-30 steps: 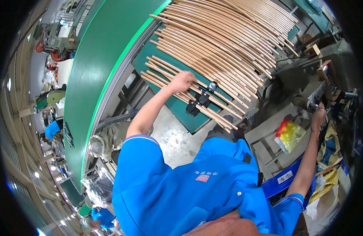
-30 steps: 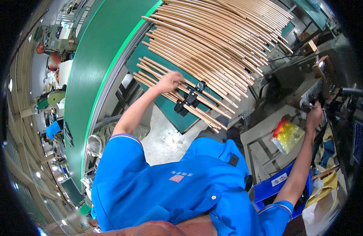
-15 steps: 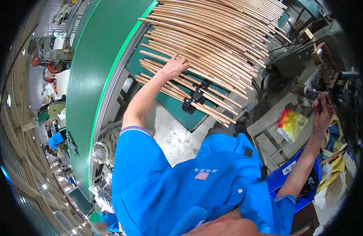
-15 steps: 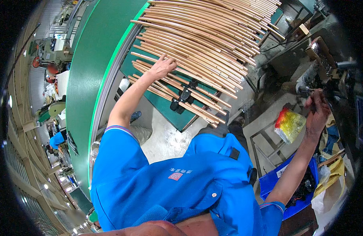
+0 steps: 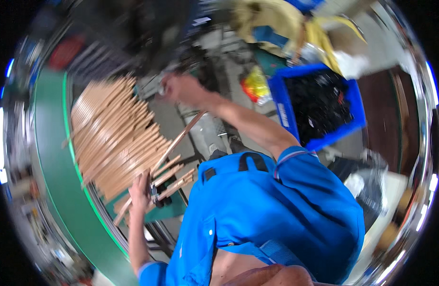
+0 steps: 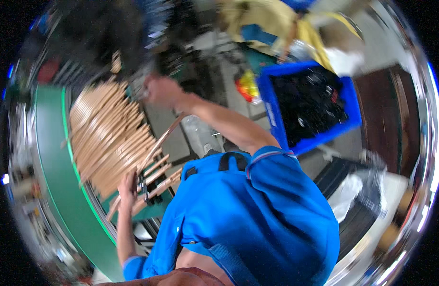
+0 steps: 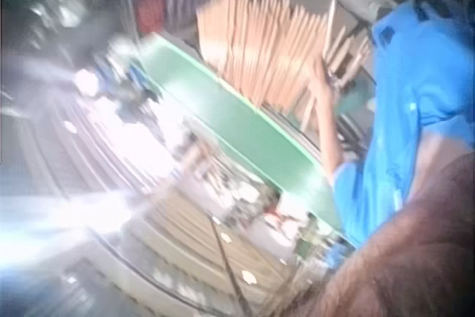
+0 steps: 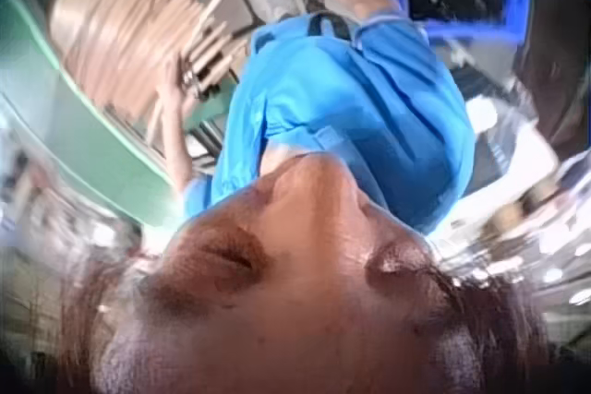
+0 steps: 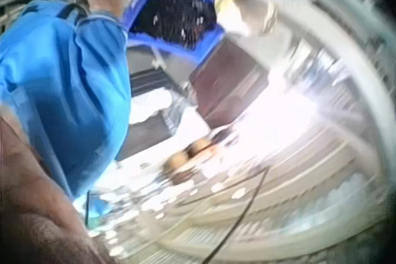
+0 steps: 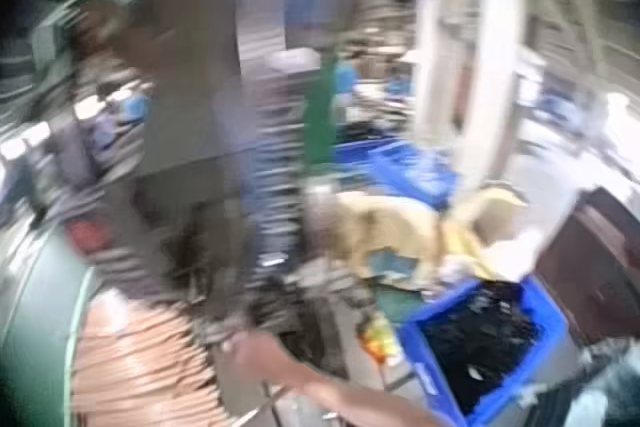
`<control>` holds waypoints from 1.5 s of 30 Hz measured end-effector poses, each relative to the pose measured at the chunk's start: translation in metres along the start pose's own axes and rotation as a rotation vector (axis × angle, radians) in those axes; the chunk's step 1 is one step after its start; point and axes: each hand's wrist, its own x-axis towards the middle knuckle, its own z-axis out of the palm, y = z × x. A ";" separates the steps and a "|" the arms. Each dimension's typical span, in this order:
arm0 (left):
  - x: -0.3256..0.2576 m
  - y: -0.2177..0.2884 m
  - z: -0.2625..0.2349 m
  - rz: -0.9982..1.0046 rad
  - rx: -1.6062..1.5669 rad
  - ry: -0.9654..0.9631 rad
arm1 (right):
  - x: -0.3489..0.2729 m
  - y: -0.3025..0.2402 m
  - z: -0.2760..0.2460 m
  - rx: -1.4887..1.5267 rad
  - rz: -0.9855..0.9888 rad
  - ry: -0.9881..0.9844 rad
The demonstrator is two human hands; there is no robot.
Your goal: The person repeatedly picks up bamboo poles from a green workbench and attaches black plastic fittings to their ends. They then place the assembled poles into a blue bin and periodically gather bundles of poles to move them to a nearby rack.
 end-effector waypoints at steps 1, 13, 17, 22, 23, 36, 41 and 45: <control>0.007 0.016 0.003 -0.021 -0.018 0.003 | -0.041 -0.024 -0.024 -0.051 -0.006 -0.113; 0.160 0.173 0.052 0.121 -0.164 -0.463 | -0.218 0.078 -0.117 -0.064 0.149 -0.280; 0.169 0.185 0.049 0.201 -0.158 -0.364 | -0.255 0.221 -0.185 -0.237 0.495 0.759; 0.177 0.190 0.048 0.197 -0.194 -0.271 | -0.294 0.327 -0.153 -0.380 1.103 0.383; 0.177 0.193 0.047 0.191 -0.187 -0.229 | -0.291 0.320 -0.147 -0.407 1.103 0.460; 0.152 0.166 0.050 0.090 -0.170 -0.017 | -0.242 0.110 -0.157 0.413 0.345 0.432; 0.140 0.149 0.043 0.114 -0.093 0.078 | -0.219 0.108 -0.153 0.427 0.342 0.273; 0.133 0.136 0.042 0.143 0.001 0.166 | -0.207 0.097 -0.150 0.600 0.353 0.212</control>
